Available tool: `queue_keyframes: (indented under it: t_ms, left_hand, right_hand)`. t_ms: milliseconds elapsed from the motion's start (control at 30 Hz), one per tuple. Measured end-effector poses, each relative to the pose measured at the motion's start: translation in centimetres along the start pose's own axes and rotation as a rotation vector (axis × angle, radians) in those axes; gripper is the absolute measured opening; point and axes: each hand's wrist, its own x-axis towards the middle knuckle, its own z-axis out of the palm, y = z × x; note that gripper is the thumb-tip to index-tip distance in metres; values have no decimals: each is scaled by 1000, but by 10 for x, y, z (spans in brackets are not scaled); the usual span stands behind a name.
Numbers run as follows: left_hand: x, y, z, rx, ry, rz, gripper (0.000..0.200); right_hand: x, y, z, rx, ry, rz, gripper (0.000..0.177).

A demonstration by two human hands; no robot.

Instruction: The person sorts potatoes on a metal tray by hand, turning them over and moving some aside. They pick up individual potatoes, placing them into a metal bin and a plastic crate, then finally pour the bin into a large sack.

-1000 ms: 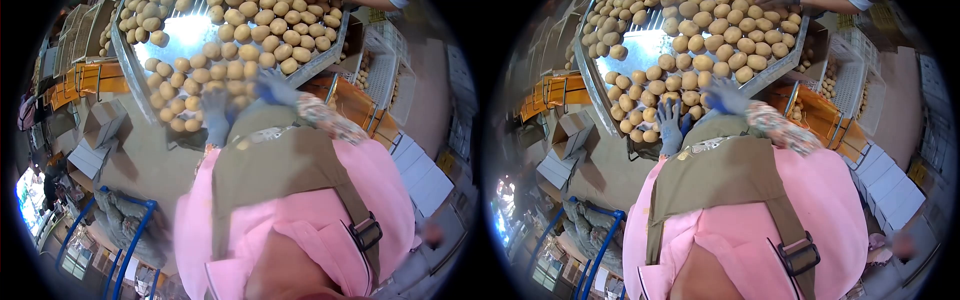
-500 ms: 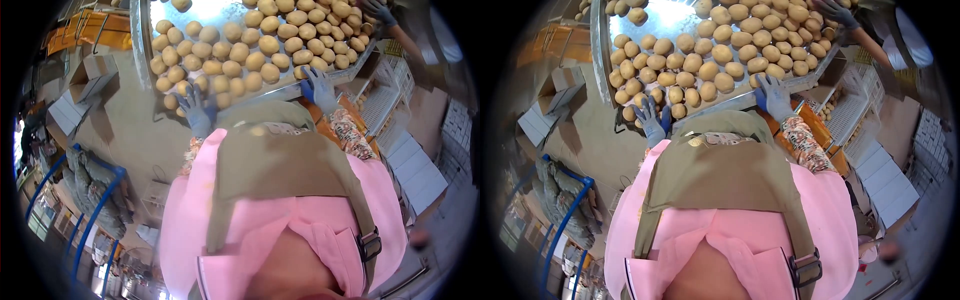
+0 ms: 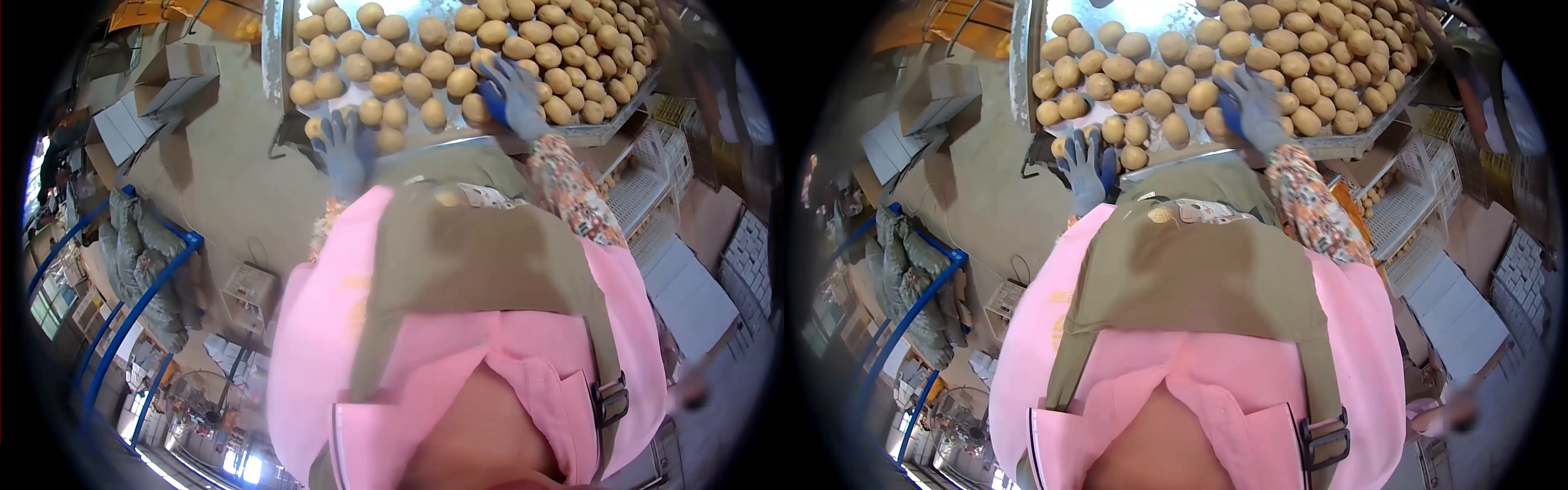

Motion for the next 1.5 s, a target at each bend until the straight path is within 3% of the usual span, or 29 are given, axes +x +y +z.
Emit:
queue_keyframes:
  t_ms: [33, 67, 167, 233, 300, 400, 500, 567, 633, 667, 733, 767, 833, 900, 933, 967, 1033, 1067, 1100, 1133, 1167, 1200, 1233, 1267, 1300, 1333, 1367, 1400, 1500]
  left_hand:
    - [-7, 1, -5, -161, -4, -95, 60]
    - [-10, 0, -8, -323, -11, -189, 60]
    - [-19, -16, -5, -267, 95, -173, 56]
    - [-8, -8, -14, -259, 133, -137, 52]
    - [11, 8, -18, -721, 105, -89, 48]
    - [29, 30, -2, -379, -64, -105, 56]
    - [56, 32, -16, -392, -191, -294, 63]
    - [68, 29, -36, -506, -274, -417, 66]
    - [60, 25, -52, -660, -114, -323, 56]
    - [63, 27, -81, -968, -114, -350, 52]
    - [61, 13, -37, -1164, -100, -291, 56]
    - [60, 11, -36, -1360, -90, -231, 61]
    - [49, 20, -53, -1550, -126, -252, 56]
    - [42, 32, -79, -2422, -188, -335, 52]
    - [37, 29, -73, -2517, -316, -408, 50]
    - [35, 30, -75, -2515, -316, -411, 50]
    - [36, 38, -89, -1538, -18, 155, 49]
    - [41, 53, -98, -2130, -41, -19, 51]
    - [43, 62, -116, -2133, -45, -9, 51]
    - [42, 70, -137, -2075, -126, -194, 52]
    - [42, 74, -147, -2005, -204, -377, 52]
    - [43, 71, -136, -1796, -123, -168, 55]
    - [43, 72, -135, -1799, -123, -168, 55]
    - [44, 73, -136, -1746, -60, -147, 55]
    - [44, 74, -136, -1691, 0, -127, 55]
    - [45, 73, -133, -1693, -3, -130, 55]
    - [47, 70, -131, -1456, 119, 65, 55]
    - [50, 68, -128, -1209, 229, 250, 56]
    - [51, 67, -119, -1349, 90, 161, 60]
  right_hand:
    - [-18, 13, -11, -421, -52, -25, 40]
    - [-33, 23, -9, -421, -44, -27, 40]
    - [-58, 26, 2, -493, -249, -29, 58]
    - [-47, -10, 9, 36, -515, 171, 53]
    - [-26, -58, 25, 98, -545, 194, 53]
    - [-13, -86, 23, 247, -588, 184, 51]
    - [-6, -55, 18, 548, -528, 8, 46]
    - [-8, -27, 12, 989, -467, 381, 45]
    - [-30, 11, 9, 760, -130, 437, 44]
    - [-36, 18, 0, 760, -131, 433, 44]
    - [-51, 24, -14, -305, 105, 283, 41]
    - [-58, 24, -12, -301, 103, 280, 41]
    - [-75, 22, -7, -139, -356, 290, 41]
    - [-52, -23, -19, -82, -386, 205, 38]
    - [-39, -28, -12, 399, -453, 307, 40]
    - [-28, -36, -8, 882, -500, 405, 41]
    - [-4, -76, -18, 1662, -629, 600, 47]
    - [1, -88, -12, 1662, -621, 599, 47]
    - [4, -97, -4, 1598, -588, 340, 52]
    - [6, -99, 1, 1517, -552, 88, 60]
    - [6, -99, 3, 1512, -547, 88, 60]
    - [5, -101, 6, 1669, -581, 100, 63]
    - [5, -101, 8, 1828, -616, 113, 67]
    - [-2, -98, 5, 1683, -488, -63, 64]
    - [-1, -100, -3, 1683, -489, -60, 64]
    - [-1, -101, -9, 1362, -392, -170, 64]
    - [-2, -101, -11, 1039, -294, -268, 64]
    - [-3, -100, -10, 1040, -294, -262, 64]
    - [-4, -104, -10, 950, -273, -204, 52]
